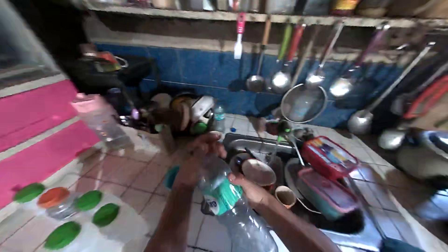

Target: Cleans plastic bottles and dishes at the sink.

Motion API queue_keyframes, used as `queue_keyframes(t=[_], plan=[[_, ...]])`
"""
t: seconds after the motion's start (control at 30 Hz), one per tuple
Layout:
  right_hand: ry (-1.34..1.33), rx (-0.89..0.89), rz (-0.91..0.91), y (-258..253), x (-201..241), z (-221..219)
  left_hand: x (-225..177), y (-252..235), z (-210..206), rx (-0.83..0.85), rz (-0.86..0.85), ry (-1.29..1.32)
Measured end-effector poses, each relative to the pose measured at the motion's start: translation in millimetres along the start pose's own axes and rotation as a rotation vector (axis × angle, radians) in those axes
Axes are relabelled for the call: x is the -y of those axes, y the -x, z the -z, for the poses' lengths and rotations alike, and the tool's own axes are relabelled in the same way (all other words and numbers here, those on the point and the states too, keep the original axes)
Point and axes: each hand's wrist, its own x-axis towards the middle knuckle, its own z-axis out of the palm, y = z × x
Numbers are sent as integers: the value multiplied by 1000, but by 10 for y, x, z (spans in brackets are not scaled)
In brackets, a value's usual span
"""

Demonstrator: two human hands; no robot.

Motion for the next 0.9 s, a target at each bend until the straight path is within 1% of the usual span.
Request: queue_keyframes(t=[0.1,0.13,0.17,0.2,0.23,0.3,0.33,0.4,0.43,0.5,0.57,0.63,0.7,0.73,0.8,0.87,0.9], plan=[[5,-189,-123,455,-1,458,571,2,-494,-51,120,118],[80,-214,-157,571,71,611,774,-17,-625,-78,157,190],[226,-225,-192,651,185,752,970,-57,-749,-112,184,254],[445,-228,-241,695,322,882,1151,-112,-865,-154,209,281],[722,-237,-313,713,450,993,1321,-167,-983,-217,242,296],[1305,-249,-506,690,662,1118,1649,-280,-1236,-400,366,347],[1522,-241,-590,661,730,1150,1799,-340,-1363,-498,458,384],[1861,-169,-742,564,807,1151,2046,-437,-1599,-700,671,507],[2003,-131,-771,517,828,1125,2146,-462,-1677,-746,749,564],[2191,-43,-777,438,851,1086,2314,-459,-1747,-684,795,596],[2260,49,-896,330,887,1030,2403,-490,-1770,-591,827,510],[2328,96,-969,259,872,994,2636,-537,-1717,-476,848,328],[2444,173,-988,245,827,979,2854,-550,-1663,-337,817,68],[2473,210,-1003,240,818,964,2863,-560,-1651,-219,804,-127],[2435,218,-1017,238,802,951,2820,-598,-1647,117,759,-617],[2420,191,-1045,257,774,978,2756,-546,-1683,316,723,-828],[2383,149,-1068,266,785,1005,2560,-547,-1738,427,764,-892]])
